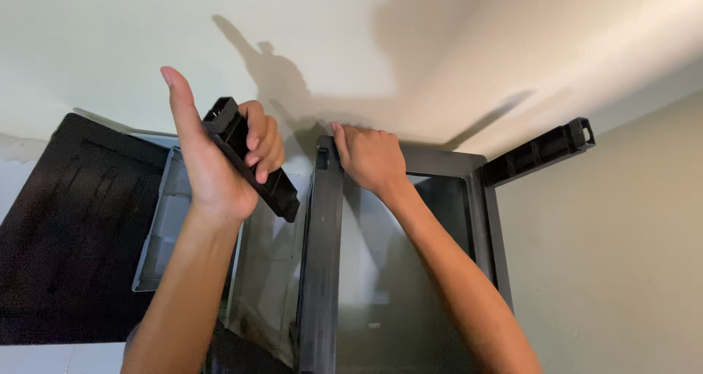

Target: The person sits on the floor and handles several plastic components, including a grey storage box, a black tray, and black plastic strips. They open and close the box, remove a green clip, place the tray inside, and attempt to fit the black strips into slots on a larger plastic frame.

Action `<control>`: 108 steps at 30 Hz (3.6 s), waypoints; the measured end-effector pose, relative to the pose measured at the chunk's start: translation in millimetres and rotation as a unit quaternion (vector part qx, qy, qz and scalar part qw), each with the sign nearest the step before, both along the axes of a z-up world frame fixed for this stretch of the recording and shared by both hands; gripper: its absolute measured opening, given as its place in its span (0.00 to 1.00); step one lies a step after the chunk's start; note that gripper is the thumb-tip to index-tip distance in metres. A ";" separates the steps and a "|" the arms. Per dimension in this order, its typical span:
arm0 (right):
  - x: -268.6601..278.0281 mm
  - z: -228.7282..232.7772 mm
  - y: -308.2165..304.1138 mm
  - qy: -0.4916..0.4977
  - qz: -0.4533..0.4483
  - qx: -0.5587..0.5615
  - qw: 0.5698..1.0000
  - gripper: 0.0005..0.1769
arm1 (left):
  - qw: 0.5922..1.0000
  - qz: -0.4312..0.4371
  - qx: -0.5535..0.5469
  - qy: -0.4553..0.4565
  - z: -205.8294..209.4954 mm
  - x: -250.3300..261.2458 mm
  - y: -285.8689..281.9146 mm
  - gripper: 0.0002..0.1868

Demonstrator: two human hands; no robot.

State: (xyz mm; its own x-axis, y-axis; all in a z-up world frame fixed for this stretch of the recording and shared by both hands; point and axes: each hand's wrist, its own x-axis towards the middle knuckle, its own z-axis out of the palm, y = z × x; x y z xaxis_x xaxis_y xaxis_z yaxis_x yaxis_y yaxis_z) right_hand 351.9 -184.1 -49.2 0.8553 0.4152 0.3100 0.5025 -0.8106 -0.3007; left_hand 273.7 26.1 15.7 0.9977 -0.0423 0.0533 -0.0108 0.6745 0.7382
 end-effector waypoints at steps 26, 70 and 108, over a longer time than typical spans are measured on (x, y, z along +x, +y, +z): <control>-190.7 85.8 -11.5 0.013 0.061 0.178 0.982 0.11 | 0.991 0.070 0.114 0.025 24.7 -138.9 -28.0 0.09; -444.4 56.3 9.4 0.250 -0.192 0.555 0.770 0.26 | 0.952 0.067 0.296 0.048 8.4 -325.5 -56.8 0.30; -445.2 33.1 69.4 0.221 -0.080 0.503 0.832 0.23 | 0.980 -0.019 0.182 0.081 -35.6 -334.3 13.2 0.23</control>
State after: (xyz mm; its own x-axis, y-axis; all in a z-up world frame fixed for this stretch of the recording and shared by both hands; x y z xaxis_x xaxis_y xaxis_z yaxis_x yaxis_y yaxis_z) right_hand -93.4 -114.7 -16.1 0.9974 0.0062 0.0717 0.0719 -0.0824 -0.9940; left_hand -60.6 39.3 -19.9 0.9892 -0.0665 -0.1304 0.1458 0.3641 0.9199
